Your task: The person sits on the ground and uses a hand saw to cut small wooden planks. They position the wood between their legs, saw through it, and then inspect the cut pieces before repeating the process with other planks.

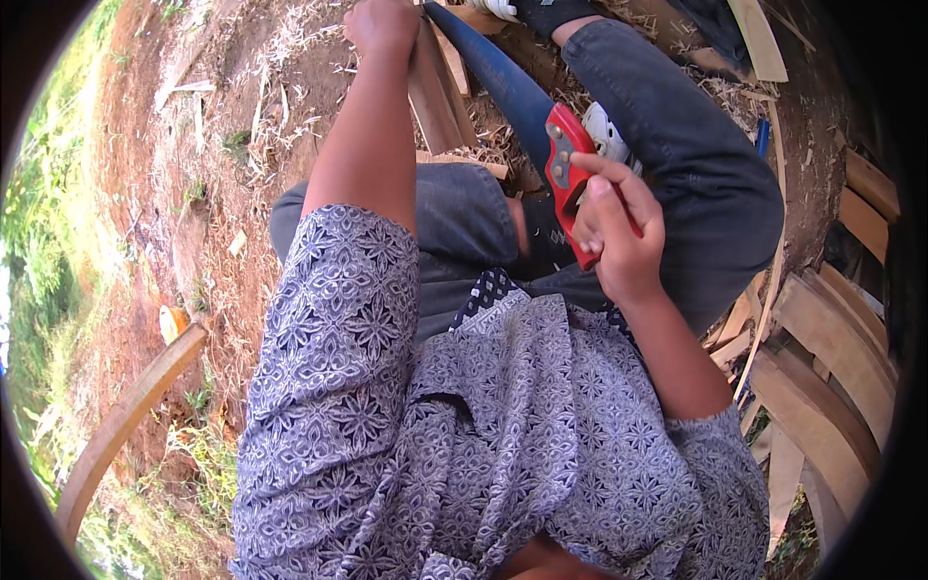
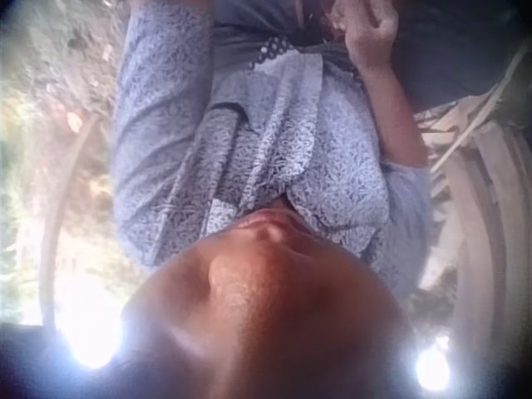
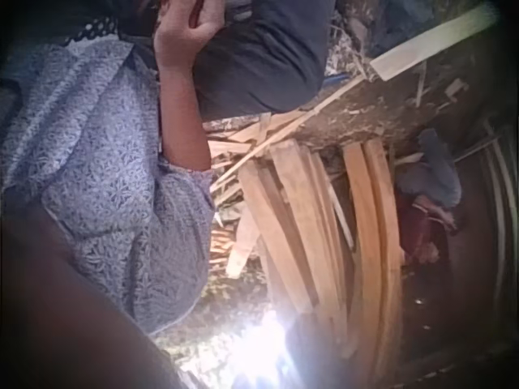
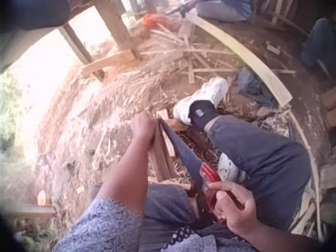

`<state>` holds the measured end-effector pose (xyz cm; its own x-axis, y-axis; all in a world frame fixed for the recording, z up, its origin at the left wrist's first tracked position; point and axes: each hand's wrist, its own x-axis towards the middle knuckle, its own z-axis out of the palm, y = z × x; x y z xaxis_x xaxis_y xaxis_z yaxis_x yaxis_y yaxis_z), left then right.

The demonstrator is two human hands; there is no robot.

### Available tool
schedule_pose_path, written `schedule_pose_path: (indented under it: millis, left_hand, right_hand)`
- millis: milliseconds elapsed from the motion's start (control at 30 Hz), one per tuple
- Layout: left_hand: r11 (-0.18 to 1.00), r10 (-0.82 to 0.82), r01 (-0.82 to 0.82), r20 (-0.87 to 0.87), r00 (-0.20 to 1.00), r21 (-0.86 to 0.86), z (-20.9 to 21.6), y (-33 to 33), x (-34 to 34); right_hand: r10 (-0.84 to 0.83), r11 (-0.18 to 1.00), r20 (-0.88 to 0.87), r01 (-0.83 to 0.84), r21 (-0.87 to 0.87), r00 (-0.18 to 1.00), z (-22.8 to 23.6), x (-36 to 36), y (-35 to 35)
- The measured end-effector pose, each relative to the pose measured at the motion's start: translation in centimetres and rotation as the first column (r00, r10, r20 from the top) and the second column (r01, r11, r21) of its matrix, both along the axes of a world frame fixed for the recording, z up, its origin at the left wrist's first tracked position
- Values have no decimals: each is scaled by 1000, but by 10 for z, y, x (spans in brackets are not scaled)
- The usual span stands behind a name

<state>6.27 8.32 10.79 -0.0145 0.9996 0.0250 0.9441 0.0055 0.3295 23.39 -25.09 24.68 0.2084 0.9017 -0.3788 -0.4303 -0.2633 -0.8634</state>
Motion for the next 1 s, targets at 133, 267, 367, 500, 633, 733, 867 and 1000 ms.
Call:
schedule_pose_path:
  millis: [133, 267, 367, 500, 633, 733, 867, 1000]
  left_hand:
    - [999, -5, 4, -26, 1000, -34, -4, 3, -4]
    - [999, -1, -1, -42, 999, -34, -15, 10, -7]
    - [989, -15, -1, -109, 994, -146, -10, 11, -9]
    - [988, -3, -14, -113, 994, -156, -3, 6, -5]
    - [983, -5, -17, -118, 993, -182, -9, 11, -10]
    - [989, 0, -9, -55, 999, -149, -14, 10, -16]
    - [985, 20, -24, -21, 1000, -169, -15, 13, -18]
    - [993, 10, -14, -34, 999, -119, -17, 10, -19]
  right_hand:
    - [78, 997, -25, -79, -18, 997, 10, -11, 9]
    - [143, 989, 160, -148, 15, 977, 32, -42, 18]
    - [61, 998, 200, -61, -4, 978, 22, -33, 10]
    - [-51, 998, -57, 53, 42, 997, -2, 3, 5]
    - [-51, 998, 3, 51, 36, 999, 8, -1, 11]
    - [-39, 999, 1, 39, 25, 999, 0, 3, 5]
    - [-75, 997, -165, 71, -28, 983, -32, 3, -15]
    - [-126, 985, -90, 114, -128, 988, -16, 5, -9]
